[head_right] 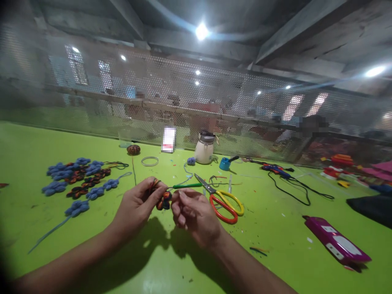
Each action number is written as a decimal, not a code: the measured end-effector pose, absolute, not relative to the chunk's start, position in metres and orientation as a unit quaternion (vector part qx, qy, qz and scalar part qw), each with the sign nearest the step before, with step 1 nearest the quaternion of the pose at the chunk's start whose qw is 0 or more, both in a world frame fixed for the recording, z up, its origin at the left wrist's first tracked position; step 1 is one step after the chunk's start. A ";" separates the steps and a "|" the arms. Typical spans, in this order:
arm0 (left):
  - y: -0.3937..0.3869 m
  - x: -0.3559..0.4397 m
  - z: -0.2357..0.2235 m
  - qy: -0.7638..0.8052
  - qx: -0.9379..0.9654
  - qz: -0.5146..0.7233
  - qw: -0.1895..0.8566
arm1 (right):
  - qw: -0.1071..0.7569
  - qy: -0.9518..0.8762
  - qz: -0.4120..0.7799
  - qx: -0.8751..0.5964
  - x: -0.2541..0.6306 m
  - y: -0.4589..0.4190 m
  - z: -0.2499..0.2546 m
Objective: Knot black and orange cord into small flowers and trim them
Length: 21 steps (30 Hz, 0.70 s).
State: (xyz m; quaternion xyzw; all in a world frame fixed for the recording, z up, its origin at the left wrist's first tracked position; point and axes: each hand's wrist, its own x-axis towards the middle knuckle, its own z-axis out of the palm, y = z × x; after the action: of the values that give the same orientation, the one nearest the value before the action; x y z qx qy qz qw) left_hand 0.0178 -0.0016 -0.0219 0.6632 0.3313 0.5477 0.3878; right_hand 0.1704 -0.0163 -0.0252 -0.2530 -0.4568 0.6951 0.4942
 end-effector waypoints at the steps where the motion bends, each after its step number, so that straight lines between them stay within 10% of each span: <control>1: 0.000 0.017 -0.022 0.331 0.661 0.549 0.391 | 0.509 -0.451 0.683 -0.265 0.170 -0.017 -0.025; 21: -0.001 0.019 -0.017 0.306 0.450 0.465 0.699 | 0.562 -0.505 0.551 -0.354 0.167 -0.014 -0.026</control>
State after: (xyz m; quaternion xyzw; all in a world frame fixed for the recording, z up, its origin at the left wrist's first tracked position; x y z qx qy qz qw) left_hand 0.0191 -0.0012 -0.0172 0.4500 0.3057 0.4648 0.6986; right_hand 0.1672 -0.0136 -0.0259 -0.3540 -0.5048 0.5515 0.5619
